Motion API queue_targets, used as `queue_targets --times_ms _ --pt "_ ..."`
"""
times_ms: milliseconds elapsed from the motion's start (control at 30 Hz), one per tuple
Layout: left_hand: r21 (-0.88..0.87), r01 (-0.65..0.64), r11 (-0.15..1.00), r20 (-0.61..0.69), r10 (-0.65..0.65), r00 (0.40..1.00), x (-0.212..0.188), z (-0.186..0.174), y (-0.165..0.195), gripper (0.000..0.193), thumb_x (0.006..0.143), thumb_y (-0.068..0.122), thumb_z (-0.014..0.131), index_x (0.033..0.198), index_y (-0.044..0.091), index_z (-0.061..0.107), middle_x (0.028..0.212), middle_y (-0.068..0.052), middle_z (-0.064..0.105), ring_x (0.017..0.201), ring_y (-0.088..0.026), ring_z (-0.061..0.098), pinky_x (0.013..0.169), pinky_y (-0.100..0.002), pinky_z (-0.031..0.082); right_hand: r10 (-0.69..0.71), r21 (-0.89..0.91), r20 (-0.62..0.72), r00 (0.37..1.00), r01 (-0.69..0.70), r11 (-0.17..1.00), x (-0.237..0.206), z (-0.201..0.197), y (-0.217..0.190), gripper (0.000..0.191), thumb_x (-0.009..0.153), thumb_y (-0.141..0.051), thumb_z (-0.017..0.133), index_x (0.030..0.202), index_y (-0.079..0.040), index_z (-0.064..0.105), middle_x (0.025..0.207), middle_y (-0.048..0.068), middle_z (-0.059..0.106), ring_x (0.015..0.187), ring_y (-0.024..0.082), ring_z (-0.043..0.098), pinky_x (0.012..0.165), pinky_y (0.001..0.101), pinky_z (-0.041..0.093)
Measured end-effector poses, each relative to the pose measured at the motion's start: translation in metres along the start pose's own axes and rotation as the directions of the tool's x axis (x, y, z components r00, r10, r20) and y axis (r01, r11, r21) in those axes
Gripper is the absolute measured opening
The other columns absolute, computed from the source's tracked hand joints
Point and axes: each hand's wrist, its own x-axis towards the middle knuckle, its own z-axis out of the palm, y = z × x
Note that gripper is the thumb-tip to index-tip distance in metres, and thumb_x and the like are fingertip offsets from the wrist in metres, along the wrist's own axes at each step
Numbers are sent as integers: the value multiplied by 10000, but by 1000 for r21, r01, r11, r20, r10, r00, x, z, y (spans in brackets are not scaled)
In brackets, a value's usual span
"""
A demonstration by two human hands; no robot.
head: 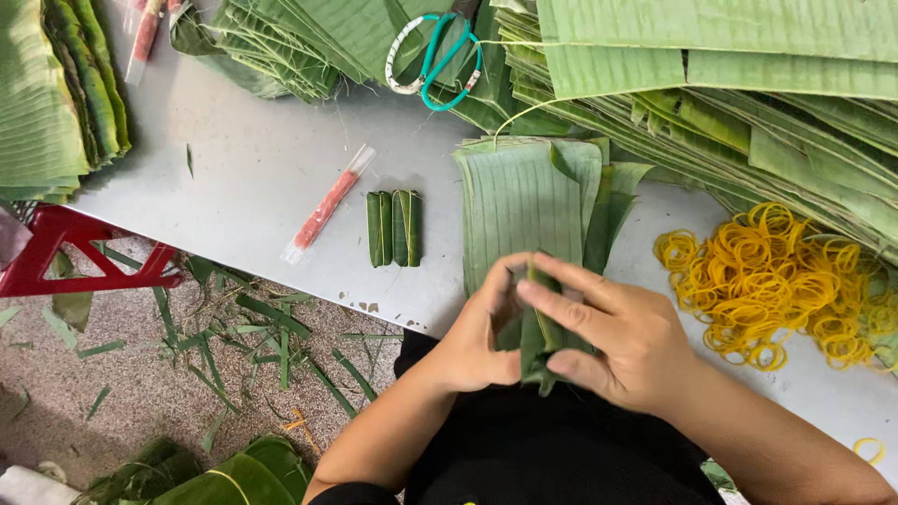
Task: The person wraps sausage sticks in cut pieces of banana leaf, folding the leaf around each sausage and securing it with a yellow rubber band. They place finished wrapped sausages in a row and gather completed ones into a bundle held in one hand.
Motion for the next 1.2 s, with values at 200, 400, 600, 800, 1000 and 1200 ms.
queue_targets --times_ms 200,400,600,800,1000,1200 --pt "-14 -6 1000 117 7 993 -8 -13 -5 1100 725 351 907 1588 21 310 1388 -111 542 1332 -225 537 1181 -376 430 -32 104 76 997 24 994 8 -9 -13 436 951 -368 661 1318 -133 676 1443 190 602 1012 276 742 855 360 607" --pt "-3 -52 999 -45 52 998 -9 4 -16 1096 732 403 853 1593 9 302 1447 -97 525 1383 -207 534 1200 -357 430 -32 -117 143 989 49 992 11 -8 -14 470 900 -376 668 1312 -152 715 1368 134 636 909 290 666 785 399 543" --pt "-168 49 985 -20 -53 998 -3 5 -19 1097 722 378 889 1576 -4 316 1397 -118 534 1318 -212 548 1137 -357 457 -322 -78 63 944 327 942 10 -2 -2 460 986 -323 613 1359 -55 589 1397 149 590 1259 354 588 1112 516 408" --pt "-225 125 966 178 -86 980 0 -5 -8 1083 691 260 986 1551 11 379 1452 -129 522 1350 -221 551 1175 -405 485 -290 354 76 954 246 902 4 4 -1 348 886 -140 760 1202 -104 620 1197 44 661 1223 311 609 1197 596 376" --pt "-267 94 959 148 -56 987 3 -1 -16 966 702 239 1005 1449 3 439 1513 -149 539 1333 -238 567 1145 -427 518 -203 373 81 976 160 914 7 3 -12 259 783 -37 711 1018 -125 647 1063 -11 699 1087 258 649 1191 571 397" --pt "-279 170 945 231 -106 967 1 -4 -43 1026 737 528 938 1514 54 464 1341 -81 568 1233 -163 583 1059 -301 508 -299 58 66 952 295 954 17 -8 -20 201 780 -122 789 946 -170 685 1037 -67 668 1071 229 630 1137 583 365"
